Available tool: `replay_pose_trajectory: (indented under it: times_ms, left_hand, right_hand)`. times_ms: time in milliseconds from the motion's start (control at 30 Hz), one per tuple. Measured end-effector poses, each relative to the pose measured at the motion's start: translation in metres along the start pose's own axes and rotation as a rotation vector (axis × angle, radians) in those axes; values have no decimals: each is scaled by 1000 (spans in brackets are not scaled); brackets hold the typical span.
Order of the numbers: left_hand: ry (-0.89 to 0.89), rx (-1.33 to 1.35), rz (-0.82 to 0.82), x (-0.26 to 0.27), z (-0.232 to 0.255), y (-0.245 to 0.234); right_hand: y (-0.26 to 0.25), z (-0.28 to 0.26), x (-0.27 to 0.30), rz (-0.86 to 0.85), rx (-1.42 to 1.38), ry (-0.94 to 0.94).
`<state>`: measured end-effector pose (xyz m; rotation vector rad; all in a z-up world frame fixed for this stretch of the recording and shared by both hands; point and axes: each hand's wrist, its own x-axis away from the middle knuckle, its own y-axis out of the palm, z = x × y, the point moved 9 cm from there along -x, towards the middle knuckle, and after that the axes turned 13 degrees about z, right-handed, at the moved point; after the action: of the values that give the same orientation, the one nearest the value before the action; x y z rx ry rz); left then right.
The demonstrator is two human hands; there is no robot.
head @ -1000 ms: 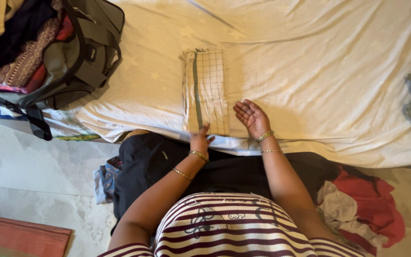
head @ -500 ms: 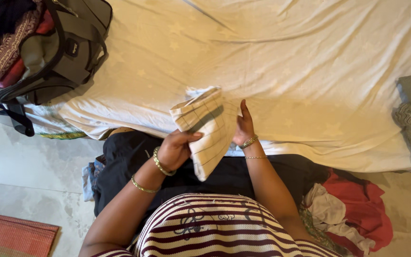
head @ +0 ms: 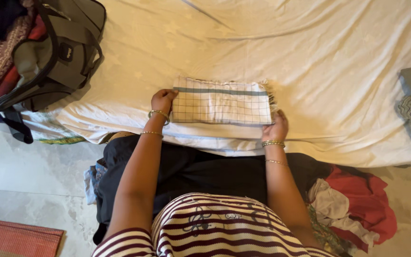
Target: The person sits on the floor and folds a checkered towel, a floral patterned garment, and a white cloth on a bed. The person smooths the items with their hands and places the folded towel and garment into a gray duffel bag.
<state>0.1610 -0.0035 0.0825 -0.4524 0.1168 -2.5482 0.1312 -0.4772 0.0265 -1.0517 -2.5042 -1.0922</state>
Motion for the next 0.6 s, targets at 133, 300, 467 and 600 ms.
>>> replay_pose_trajectory:
  times_ms: [133,300,467,600]
  left_hand:
    - [172,-100,87,0,7,-2]
    - [320,-487,207,13,34,-3]
    - [360,-561,225,-3,14,3]
    - [382,-571,234,-15,5,9]
  right_hand:
    - [25,-70,32,-108,132,-698]
    - [118,-21,126,-476,630,-971]
    - [211,103,226,-1015,1006,-1284]
    - [230,165,214,-1038,1619,-1206]
